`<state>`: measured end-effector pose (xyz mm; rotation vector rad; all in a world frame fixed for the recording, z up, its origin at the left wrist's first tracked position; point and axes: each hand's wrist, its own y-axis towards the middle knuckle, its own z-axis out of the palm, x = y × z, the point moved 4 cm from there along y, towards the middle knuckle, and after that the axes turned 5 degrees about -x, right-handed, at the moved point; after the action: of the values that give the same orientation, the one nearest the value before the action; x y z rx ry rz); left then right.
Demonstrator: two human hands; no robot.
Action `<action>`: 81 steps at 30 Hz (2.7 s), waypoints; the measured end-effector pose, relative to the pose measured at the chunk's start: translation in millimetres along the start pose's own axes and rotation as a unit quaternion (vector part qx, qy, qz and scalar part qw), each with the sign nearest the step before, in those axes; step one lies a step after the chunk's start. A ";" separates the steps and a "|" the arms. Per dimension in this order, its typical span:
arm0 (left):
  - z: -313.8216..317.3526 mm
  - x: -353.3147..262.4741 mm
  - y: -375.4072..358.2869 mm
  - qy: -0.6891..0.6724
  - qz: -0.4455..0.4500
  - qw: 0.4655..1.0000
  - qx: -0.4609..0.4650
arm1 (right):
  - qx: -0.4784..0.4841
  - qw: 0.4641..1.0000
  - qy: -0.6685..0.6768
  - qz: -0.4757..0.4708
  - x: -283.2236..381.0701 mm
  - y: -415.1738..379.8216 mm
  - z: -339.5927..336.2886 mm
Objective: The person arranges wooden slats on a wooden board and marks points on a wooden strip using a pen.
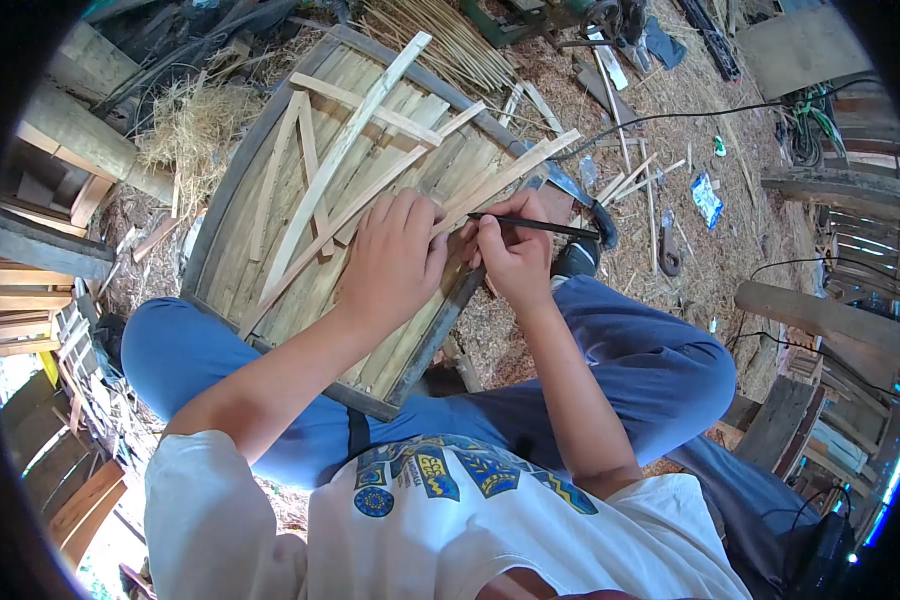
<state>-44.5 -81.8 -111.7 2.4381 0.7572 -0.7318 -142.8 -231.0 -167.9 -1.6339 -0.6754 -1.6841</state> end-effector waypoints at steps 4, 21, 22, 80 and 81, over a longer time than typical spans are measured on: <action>0.0 1.1 0.9 -0.030 -0.021 0.999 -0.016 | 0.013 1.000 0.007 -0.014 -3.0 -1.2 -2.8; 0.0 7.5 -1.2 -0.031 -0.020 0.999 -0.010 | -0.005 0.999 0.001 -0.038 -0.2 -4.6 -1.7; 0.8 8.4 -1.3 -0.034 -0.021 0.999 -0.006 | -0.005 0.999 -0.003 -0.036 -0.8 -4.5 -1.2; 0.3 7.5 2.8 -0.023 -0.016 1.000 0.006 | 0.000 0.998 -0.056 0.014 -2.3 2.5 -2.4; -0.2 8.0 3.0 -0.022 -0.015 1.000 0.005 | -0.001 0.998 -0.054 0.012 -3.3 3.3 -2.0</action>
<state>-36.9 -80.9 -115.6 2.4165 0.7770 -0.8005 -141.7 -234.2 -171.6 -1.7377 -0.7037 -1.5875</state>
